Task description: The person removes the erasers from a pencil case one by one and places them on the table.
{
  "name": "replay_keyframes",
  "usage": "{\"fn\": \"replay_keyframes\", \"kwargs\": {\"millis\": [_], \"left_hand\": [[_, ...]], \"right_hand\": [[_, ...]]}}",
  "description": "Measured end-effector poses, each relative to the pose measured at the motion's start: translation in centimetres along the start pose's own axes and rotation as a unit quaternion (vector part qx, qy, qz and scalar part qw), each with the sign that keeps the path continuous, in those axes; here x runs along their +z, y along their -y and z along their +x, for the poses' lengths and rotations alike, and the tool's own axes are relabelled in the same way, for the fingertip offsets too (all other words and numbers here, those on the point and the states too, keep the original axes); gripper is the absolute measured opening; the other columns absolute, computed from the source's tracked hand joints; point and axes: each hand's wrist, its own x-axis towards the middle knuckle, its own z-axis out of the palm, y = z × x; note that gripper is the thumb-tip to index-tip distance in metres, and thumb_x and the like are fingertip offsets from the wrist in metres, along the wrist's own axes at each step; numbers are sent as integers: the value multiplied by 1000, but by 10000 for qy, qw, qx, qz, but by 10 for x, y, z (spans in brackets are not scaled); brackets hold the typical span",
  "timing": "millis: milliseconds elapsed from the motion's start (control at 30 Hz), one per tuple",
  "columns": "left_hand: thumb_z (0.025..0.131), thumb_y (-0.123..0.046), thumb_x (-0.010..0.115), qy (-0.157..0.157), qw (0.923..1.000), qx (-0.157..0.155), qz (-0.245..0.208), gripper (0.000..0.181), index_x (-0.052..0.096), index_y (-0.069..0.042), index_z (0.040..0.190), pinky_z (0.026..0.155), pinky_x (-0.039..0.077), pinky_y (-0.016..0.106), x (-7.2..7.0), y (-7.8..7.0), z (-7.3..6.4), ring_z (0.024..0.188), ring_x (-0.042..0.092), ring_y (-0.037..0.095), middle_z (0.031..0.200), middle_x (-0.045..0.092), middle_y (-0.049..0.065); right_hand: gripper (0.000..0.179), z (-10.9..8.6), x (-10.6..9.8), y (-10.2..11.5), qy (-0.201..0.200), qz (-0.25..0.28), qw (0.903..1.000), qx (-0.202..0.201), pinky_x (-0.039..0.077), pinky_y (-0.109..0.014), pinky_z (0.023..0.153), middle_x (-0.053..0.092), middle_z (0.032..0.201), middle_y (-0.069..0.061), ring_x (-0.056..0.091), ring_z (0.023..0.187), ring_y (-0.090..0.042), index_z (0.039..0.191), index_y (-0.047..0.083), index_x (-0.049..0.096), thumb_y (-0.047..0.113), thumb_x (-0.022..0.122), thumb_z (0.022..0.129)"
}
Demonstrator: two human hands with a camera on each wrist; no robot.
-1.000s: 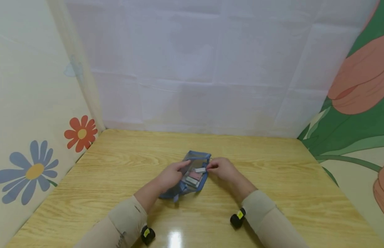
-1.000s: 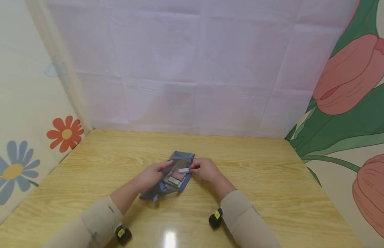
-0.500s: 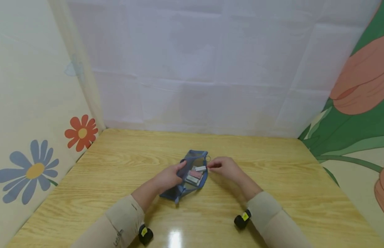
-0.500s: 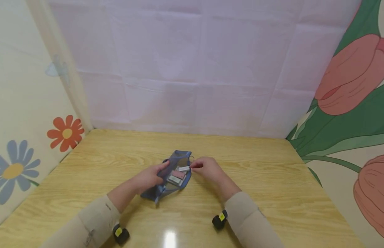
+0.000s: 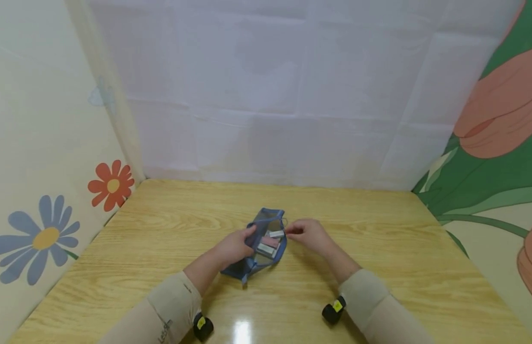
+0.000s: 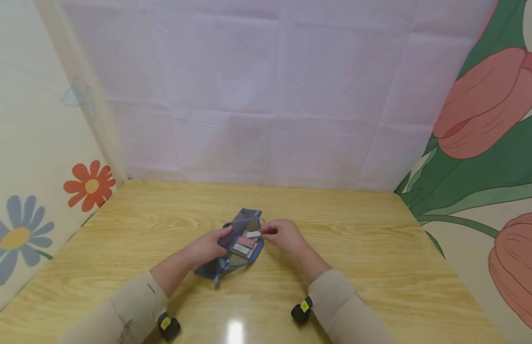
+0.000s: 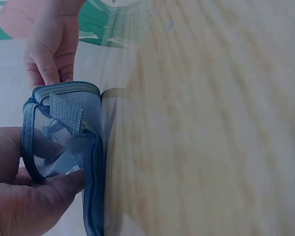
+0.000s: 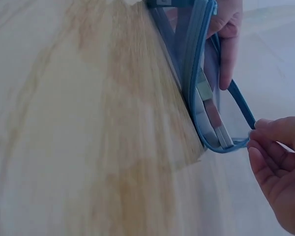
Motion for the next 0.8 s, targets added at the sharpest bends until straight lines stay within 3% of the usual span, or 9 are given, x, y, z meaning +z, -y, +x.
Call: {"fn": "replay_keyframes", "kwargs": {"millis": [500,800], "left_hand": [[64,9,60,-89,9993,121,350,83,36,-11,141,65,39,25,1,-3,0,100,47,27,134,45,20],[64,10,58,-69,9991,84,419,83,37,-11,141,62,39,25,2,-8,-3,100,48,27,133,46,21]], "right_hand": [[13,14,18,0,-82,-458,9987,229,47,-31,76,67,86,-5,59,81,-17,90,4,72,4,67,78],[18,20,20,-1,224,-1230,9921,148,44,-25,62,62,74,0,51,67,-10,96,3,70,5,66,79]]}}
